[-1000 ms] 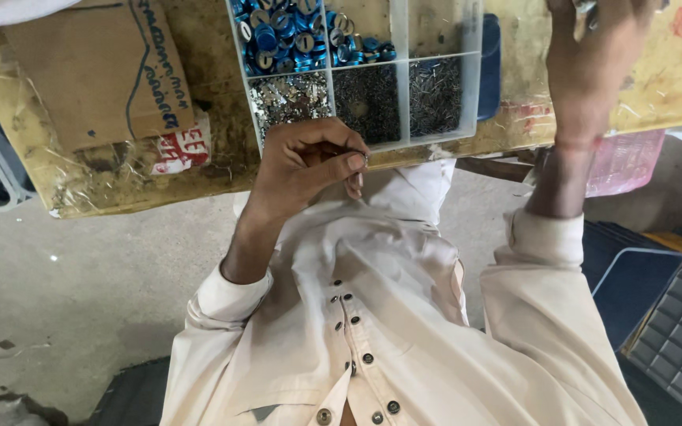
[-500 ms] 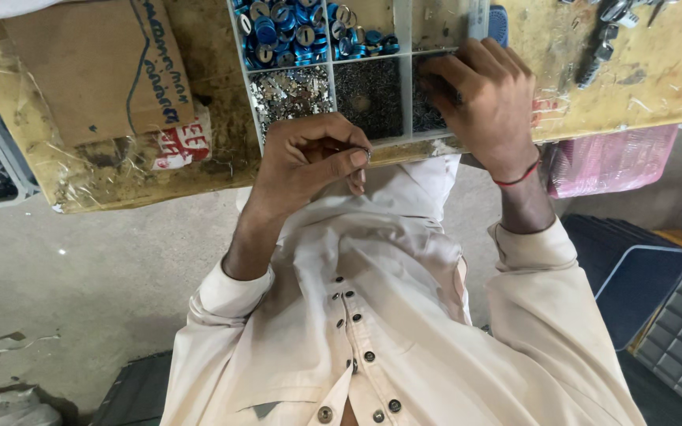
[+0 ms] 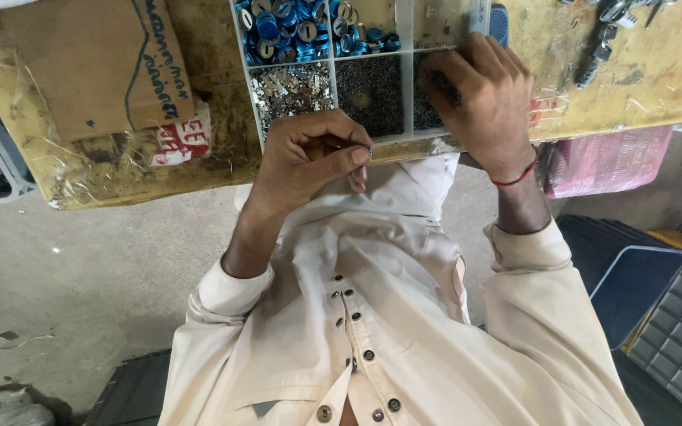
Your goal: The person assembles keys by inserting pins into key blanks and attaching them to key rings. They repeatedly pick pins and blanks from a compartmentalized tray, insert the pins, and place the assembled keys on the table.
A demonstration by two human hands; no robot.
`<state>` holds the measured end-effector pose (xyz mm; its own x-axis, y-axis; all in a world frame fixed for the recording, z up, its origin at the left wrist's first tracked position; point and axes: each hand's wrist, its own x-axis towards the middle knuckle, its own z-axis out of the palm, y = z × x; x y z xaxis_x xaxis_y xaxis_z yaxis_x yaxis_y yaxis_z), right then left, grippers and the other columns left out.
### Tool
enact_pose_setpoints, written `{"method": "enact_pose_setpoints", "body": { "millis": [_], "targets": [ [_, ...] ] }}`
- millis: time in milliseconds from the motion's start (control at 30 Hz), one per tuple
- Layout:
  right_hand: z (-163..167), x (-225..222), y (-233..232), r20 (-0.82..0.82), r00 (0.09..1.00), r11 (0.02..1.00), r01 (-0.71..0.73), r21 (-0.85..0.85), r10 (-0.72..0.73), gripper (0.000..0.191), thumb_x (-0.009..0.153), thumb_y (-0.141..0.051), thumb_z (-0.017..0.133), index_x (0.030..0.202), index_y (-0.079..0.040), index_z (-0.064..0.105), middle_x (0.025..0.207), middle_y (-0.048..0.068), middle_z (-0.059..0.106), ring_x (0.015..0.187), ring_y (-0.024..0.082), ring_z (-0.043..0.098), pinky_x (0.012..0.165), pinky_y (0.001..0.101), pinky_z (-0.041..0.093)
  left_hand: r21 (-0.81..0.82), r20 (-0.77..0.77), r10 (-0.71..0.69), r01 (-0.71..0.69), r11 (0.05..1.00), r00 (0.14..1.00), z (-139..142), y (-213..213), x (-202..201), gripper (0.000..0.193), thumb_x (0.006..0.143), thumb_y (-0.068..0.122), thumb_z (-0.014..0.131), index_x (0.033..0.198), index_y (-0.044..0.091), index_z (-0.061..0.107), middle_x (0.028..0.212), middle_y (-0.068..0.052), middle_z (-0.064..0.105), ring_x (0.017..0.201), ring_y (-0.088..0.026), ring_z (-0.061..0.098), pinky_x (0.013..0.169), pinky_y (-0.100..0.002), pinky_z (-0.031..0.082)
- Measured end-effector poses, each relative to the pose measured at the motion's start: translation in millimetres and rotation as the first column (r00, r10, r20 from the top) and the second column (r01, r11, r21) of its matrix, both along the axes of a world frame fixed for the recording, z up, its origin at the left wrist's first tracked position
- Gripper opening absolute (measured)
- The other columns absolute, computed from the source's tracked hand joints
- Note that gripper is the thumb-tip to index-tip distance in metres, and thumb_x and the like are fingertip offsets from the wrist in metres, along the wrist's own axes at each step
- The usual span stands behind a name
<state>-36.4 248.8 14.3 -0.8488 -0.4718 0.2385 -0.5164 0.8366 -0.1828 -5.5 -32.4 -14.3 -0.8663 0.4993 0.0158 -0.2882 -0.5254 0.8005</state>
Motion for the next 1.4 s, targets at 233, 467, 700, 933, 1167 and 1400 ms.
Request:
{"method": "enact_pose_setpoints", "body": {
  "millis": [233,467,700,933,1167,1400],
  "targets": [
    [-10.1,-1.6,9.5,0.068,0.997,0.999,0.037,-0.001,-0.037,0.01,0.105,-0.009,0.079,0.105,-0.008,0.07,0.097,0.002,0.06,0.083,0.013,0.058,0.077,0.0329,0.05,0.032,-0.07,0.014,-0.012,0.999,0.997,-5.2,1.3,-1.4,0.01,0.103,0.005,0.071,0.107,-0.004,0.071,0.089,-0.011,0.072,0.075,-0.016,0.074,0.066,-0.029,0.068],
    [-9.4,-1.7,1.4,-0.001,1.0,0.999,0.015,0.033,-0.015,0.014,0.098,-0.013,0.084,0.103,-0.01,0.071,0.098,0.003,0.059,0.086,0.018,0.057,0.076,0.0363,0.046,0.034,-0.07,0.008,-0.006,0.999,0.997,-7.6,1.9,-1.6,0.009,0.103,0.003,0.07,0.107,-0.004,0.071,0.089,-0.012,0.071,0.076,-0.016,0.075,0.067,-0.03,0.069],
    [6.9,1.5,-1.6,0.097,0.994,0.998,0.059,-0.026,-0.056,0.012,0.102,-0.003,0.077,0.108,-0.005,0.067,0.101,0.005,0.06,0.087,0.02,0.058,0.08,0.0362,0.046,0.024,-0.061,0.009,-0.008,1.0,0.998,-7.1,1.0,-1.0,0.009,0.103,0.003,0.07,0.107,-0.005,0.071,0.089,-0.012,0.071,0.076,-0.016,0.074,0.067,-0.03,0.069],
    [1.1,1.0,-2.3,0.035,0.999,1.0,0.011,-0.006,-0.011,0.018,0.097,-0.012,0.084,0.108,-0.009,0.07,0.1,0.005,0.058,0.092,0.021,0.059,0.084,0.0391,0.045,0.02,-0.072,0.012,-0.01,1.0,0.997,-8.4,2.5,-1.4,0.01,0.103,0.005,0.071,0.107,-0.005,0.071,0.089,-0.011,0.071,0.076,-0.016,0.075,0.067,-0.031,0.07],
    [-5.8,1.4,-0.4,0.038,0.998,0.998,0.038,0.057,-0.04,0.013,0.103,-0.01,0.08,0.106,-0.007,0.068,0.099,0.007,0.057,0.091,0.021,0.058,0.081,0.0385,0.045,0.013,-0.077,0.015,-0.014,1.0,0.997,-5.9,0.6,-0.6,0.01,0.103,0.005,0.071,0.106,-0.004,0.072,0.088,-0.011,0.071,0.075,-0.016,0.075,0.066,-0.03,0.069],
    [-3.5,13.2,8.9,0.286,0.958,0.929,0.099,-0.358,0.008,0.015,0.109,0.008,0.058,0.118,0.001,0.047,0.108,0.012,0.062,0.089,0.021,0.066,0.079,0.0363,0.055,0.033,-0.065,0.006,-0.004,0.999,0.998,-4.4,-1.4,-0.9,0.01,0.104,0.006,0.071,0.106,-0.004,0.071,0.089,-0.011,0.071,0.076,-0.016,0.075,0.067,-0.031,0.069]
  ]
}}
